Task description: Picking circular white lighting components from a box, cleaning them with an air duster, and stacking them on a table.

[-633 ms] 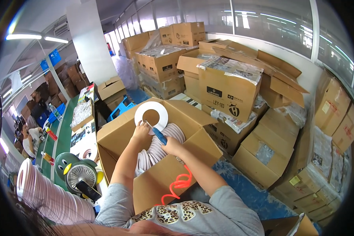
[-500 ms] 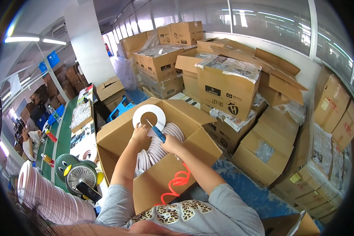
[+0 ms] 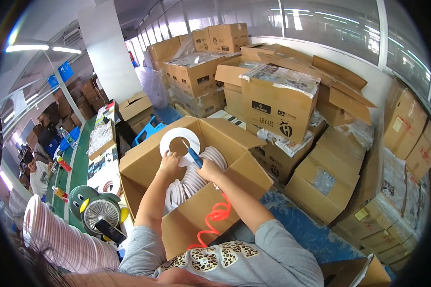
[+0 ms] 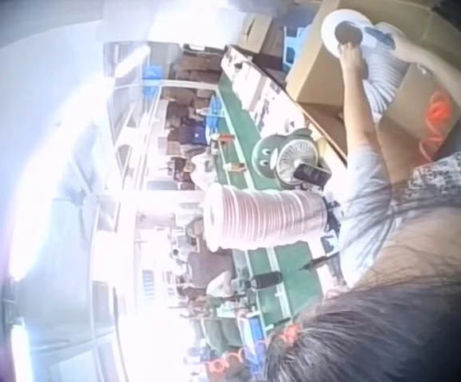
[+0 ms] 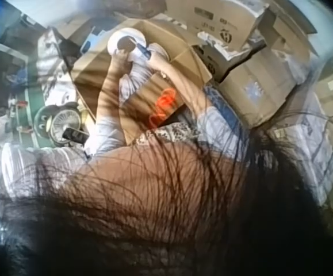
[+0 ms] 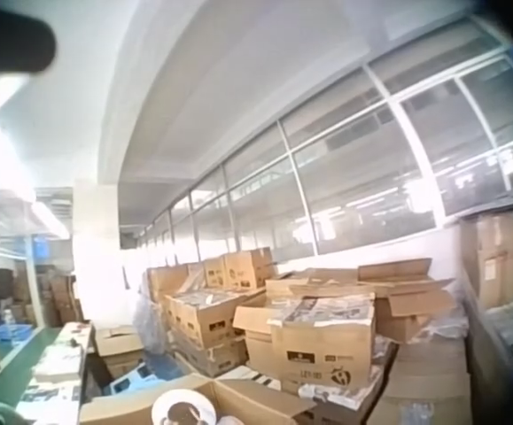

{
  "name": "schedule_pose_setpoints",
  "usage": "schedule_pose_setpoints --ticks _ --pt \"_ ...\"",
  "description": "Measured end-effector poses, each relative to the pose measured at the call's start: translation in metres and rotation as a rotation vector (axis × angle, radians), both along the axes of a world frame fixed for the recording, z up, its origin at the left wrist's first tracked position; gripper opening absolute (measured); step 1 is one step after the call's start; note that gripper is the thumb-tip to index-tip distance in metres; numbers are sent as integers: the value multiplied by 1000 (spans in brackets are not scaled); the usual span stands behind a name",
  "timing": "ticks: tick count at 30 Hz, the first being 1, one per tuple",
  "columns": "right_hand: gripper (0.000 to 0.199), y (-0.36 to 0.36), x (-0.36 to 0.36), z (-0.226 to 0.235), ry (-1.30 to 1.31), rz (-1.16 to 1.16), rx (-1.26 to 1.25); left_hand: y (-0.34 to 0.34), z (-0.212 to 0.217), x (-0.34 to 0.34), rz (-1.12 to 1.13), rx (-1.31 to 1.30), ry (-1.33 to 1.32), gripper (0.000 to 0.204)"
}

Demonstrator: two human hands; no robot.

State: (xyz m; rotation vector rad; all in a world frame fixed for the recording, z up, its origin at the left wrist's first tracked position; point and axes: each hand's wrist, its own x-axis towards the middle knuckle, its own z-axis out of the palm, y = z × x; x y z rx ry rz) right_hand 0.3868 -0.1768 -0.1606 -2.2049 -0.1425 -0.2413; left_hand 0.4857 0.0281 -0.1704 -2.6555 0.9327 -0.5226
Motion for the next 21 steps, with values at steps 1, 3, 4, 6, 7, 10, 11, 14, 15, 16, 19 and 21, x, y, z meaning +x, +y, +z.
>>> schedule_pose_setpoints --ticks 1,3,4,6,7,10,11,14,15,16,19,21 --pt "30 2 0 1 2 3 2 4 0 0 3 2 2 43" --pt "32 4 0 1 36 -122 -14 9 1 -2 6 16 -44 42" --pt "32 3 -4 0 39 -121 -15 9 1 -3 7 16 -42 42" --pt "32 2 -17 6 79 -35 -6 15 1 -5 77 32 -1 40" --pt "32 3 -19 4 80 -29 -9 18 1 -6 83 29 1 40" --pt "33 7 -33 -8 105 29 10 28 0 -4 149 -67 17 35" --pt "33 12 -42 -10 26 79 36 36 -3 -1 215 -73 27 34" --pt "36 24 -67 -3 56 208 37 61 -13 8 322 -114 33 30" --pt "37 27 -76 -2 53 258 27 67 -15 10 379 -125 43 31" --pt "39 30 -84 -1 50 309 18 75 -15 11 437 -136 53 32" --pt "40 32 -113 14 86 380 29 86 -13 12 525 -179 110 33" --pt "40 29 -121 14 79 361 -22 88 -11 11 531 -205 71 34"
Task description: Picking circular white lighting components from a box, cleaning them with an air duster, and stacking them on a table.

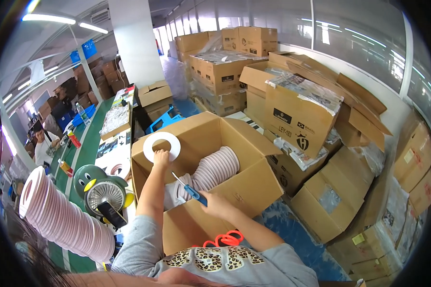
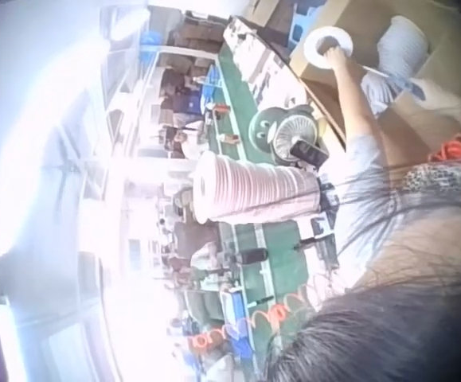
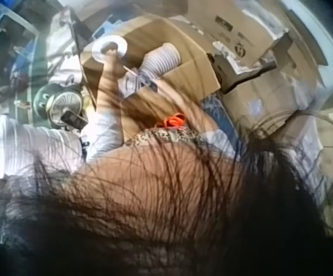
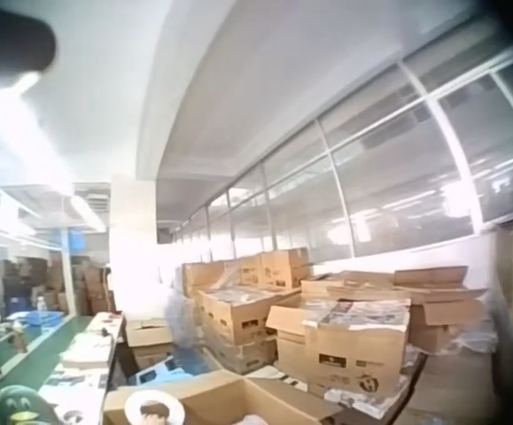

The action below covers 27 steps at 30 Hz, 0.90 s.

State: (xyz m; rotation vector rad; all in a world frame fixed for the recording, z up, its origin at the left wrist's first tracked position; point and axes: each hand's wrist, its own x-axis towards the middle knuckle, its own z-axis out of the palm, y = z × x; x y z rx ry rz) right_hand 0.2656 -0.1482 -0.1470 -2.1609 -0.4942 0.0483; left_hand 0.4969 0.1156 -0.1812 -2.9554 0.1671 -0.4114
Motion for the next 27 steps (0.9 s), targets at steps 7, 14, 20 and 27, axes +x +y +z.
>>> schedule_pose_setpoints --ticks 7,14,20,27 --pt "45 -15 -33 7 74 241 -20 28 7 15 -87 84 -104 41" --pt "46 -49 -36 0 51 347 42 50 12 17 -133 238 -138 37" --pt "43 -38 -6 4 55 -165 -21 30 12 8 -167 163 -171 41" --pt "42 -26 12 -7 32 -150 -114 -11 16 4 -183 -427 -151 56"
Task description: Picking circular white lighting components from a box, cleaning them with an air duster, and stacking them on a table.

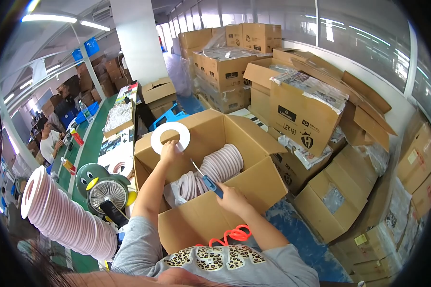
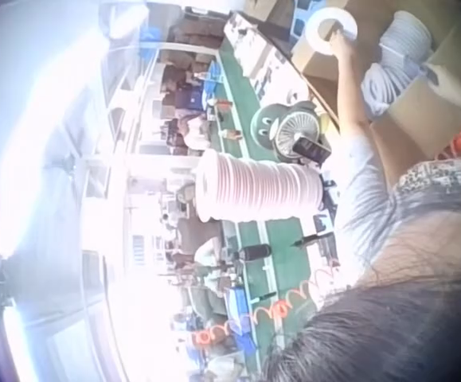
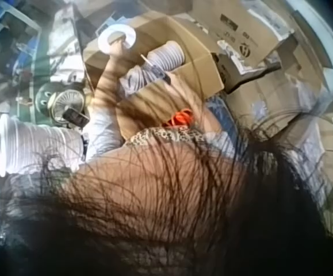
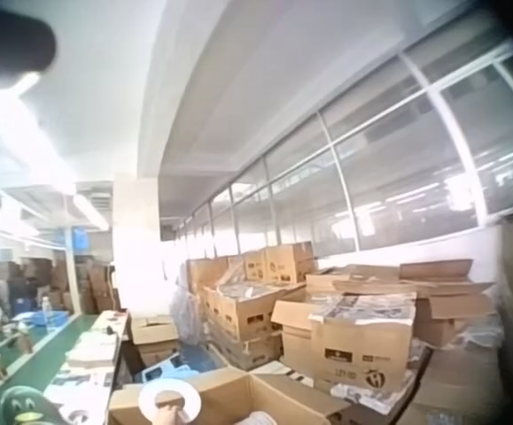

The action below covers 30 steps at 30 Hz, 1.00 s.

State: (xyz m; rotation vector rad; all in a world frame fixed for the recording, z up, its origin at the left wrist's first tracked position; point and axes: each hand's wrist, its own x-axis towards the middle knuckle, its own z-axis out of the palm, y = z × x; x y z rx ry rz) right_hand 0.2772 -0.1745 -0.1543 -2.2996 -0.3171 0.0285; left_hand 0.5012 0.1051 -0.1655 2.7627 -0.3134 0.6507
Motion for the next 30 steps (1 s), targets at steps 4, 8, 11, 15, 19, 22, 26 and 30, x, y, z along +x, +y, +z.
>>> schedule_pose_setpoints --ticks 4,8,11,15,19,22,26,30 --pt "44 1 -5 -15 -16 244 189 -12 6 -5 -32 71 5 68" --pt "47 7 -12 11 53 -23 -41 -2 8 -12 -110 171 -40 70" --pt "46 4 -9 3 45 10 -3 1 3 -9 -121 219 -39 68" --pt "36 -4 11 -26 -16 -107 135 -6 6 -17 -167 248 0 64" --pt "36 -8 25 -36 -20 -86 134 -6 4 -17 -234 241 -5 63" --pt "37 0 27 -46 20 -23 160 -7 6 -17 -263 204 -13 63" --pt "39 1 38 -49 80 -58 362 17 14 -1 -135 247 -124 65" --pt "42 -23 56 -65 299 0 768 62 24 17 308 177 -141 55"
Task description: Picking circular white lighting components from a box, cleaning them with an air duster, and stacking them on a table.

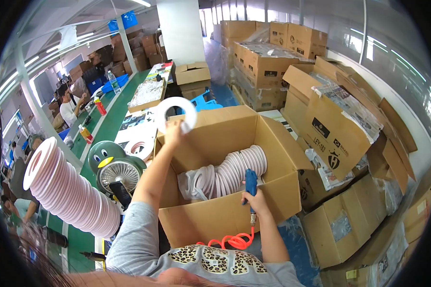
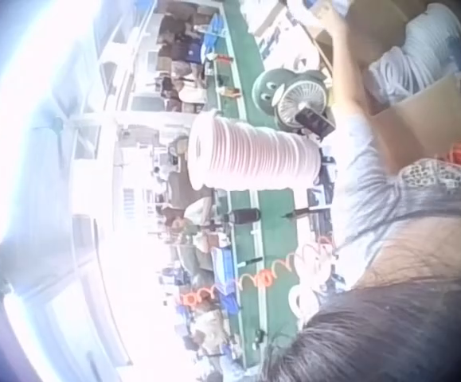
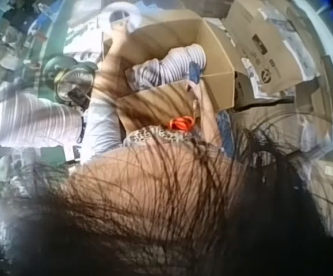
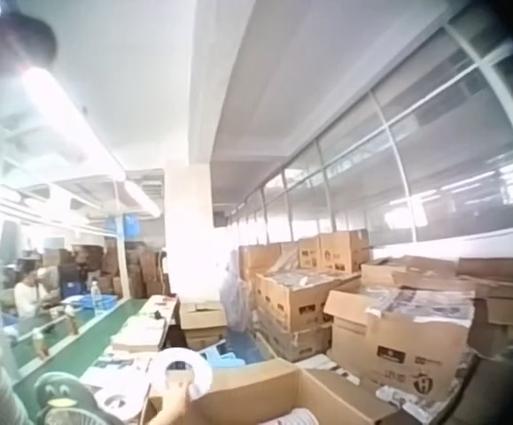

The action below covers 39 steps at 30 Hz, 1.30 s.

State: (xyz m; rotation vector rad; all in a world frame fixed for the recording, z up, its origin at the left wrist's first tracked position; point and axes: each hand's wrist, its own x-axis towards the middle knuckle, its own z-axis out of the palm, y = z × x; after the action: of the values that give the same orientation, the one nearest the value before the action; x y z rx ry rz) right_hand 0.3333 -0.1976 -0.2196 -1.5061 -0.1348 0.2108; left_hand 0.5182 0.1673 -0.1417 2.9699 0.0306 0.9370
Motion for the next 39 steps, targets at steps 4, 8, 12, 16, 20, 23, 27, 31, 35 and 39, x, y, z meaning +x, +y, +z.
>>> schedule_pose_setpoints --ticks 4,8,12,16,20,23,27,31,35,39 --pt "45 5 7 4 169 121 259 115 -7 -3 319 -340 29 39" --pt "45 -1 3 5 187 85 258 128 -19 -17 693 -202 207 55" --pt "45 -5 2 4 195 56 233 120 -25 -27 745 -374 227 51" --pt "45 6 4 6 210 70 225 125 -35 -26 467 -164 -157 35" --pt "43 -4 6 1 174 48 206 33 -48 12 -151 -58 -118 31" --pt "43 -9 5 -2 180 -13 178 -12 -112 43 -94 -193 389 38" --pt "44 46 2 29 90 174 207 131 -201 34 149 -309 858 42" --pt "42 -3 3 3 145 -65 132 -17 -292 48 109 -788 1287 67" --pt "43 16 1 6 101 11 182 14 -304 40 265 -974 1215 56" --pt "43 1 1 -3 125 -42 164 -27 -301 41 227 -667 1378 56"
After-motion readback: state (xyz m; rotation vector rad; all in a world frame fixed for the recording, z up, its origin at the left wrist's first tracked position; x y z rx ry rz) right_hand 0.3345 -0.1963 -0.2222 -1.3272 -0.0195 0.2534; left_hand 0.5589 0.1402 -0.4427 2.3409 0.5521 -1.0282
